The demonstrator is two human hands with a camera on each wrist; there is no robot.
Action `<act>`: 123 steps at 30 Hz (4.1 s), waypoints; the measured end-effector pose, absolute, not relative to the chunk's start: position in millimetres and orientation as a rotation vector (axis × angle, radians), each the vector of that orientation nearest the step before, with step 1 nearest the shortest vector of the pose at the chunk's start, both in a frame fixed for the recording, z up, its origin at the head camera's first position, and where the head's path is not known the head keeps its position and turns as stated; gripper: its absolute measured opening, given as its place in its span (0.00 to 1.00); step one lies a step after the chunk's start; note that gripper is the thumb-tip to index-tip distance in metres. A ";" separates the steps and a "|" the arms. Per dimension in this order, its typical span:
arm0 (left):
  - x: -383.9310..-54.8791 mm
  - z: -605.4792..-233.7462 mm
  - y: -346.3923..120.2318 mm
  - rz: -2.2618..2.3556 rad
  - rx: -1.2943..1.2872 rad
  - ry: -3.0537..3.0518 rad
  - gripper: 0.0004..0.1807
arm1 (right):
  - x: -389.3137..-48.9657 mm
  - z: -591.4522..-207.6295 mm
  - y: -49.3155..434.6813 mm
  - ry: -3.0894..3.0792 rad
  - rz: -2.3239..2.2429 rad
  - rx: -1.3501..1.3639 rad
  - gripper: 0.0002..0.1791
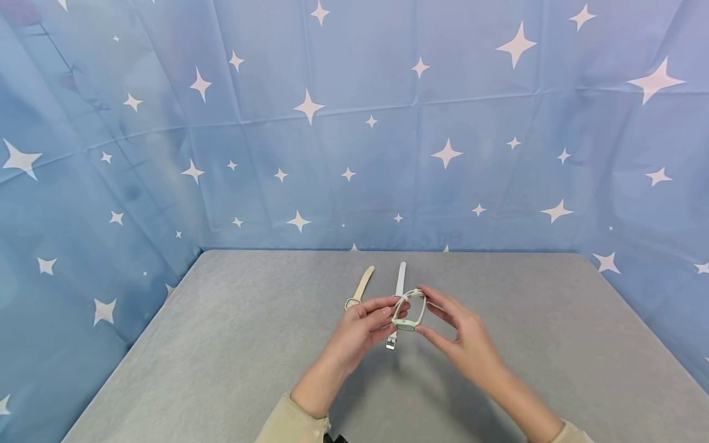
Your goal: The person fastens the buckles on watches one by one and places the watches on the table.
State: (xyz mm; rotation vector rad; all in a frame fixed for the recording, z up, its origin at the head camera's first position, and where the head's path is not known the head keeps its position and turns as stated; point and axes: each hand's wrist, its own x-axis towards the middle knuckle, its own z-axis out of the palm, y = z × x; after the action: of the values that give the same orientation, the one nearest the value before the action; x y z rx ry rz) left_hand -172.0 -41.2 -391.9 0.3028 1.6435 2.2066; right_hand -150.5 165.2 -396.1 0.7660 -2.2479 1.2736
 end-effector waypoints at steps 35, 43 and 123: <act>-168.4 -389.1 -36.6 2.051 0.459 2.118 0.18 | -148.4 -386.7 178.2 -2.405 1.935 0.572 0.27; -174.9 -385.9 -32.9 1.963 0.444 2.208 0.17 | -152.5 -384.3 182.4 -2.437 1.911 0.579 0.28; -214.6 -417.2 38.9 1.302 0.368 2.556 0.13 | -195.3 -397.6 205.8 -2.953 1.919 0.078 0.33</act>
State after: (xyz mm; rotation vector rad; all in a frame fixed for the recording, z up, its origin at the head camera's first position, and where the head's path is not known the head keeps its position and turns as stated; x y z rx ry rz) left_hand -214.6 38.9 -417.2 0.3678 2.5563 1.3017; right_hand -195.3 205.8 -397.6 0.0780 -2.9533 1.9194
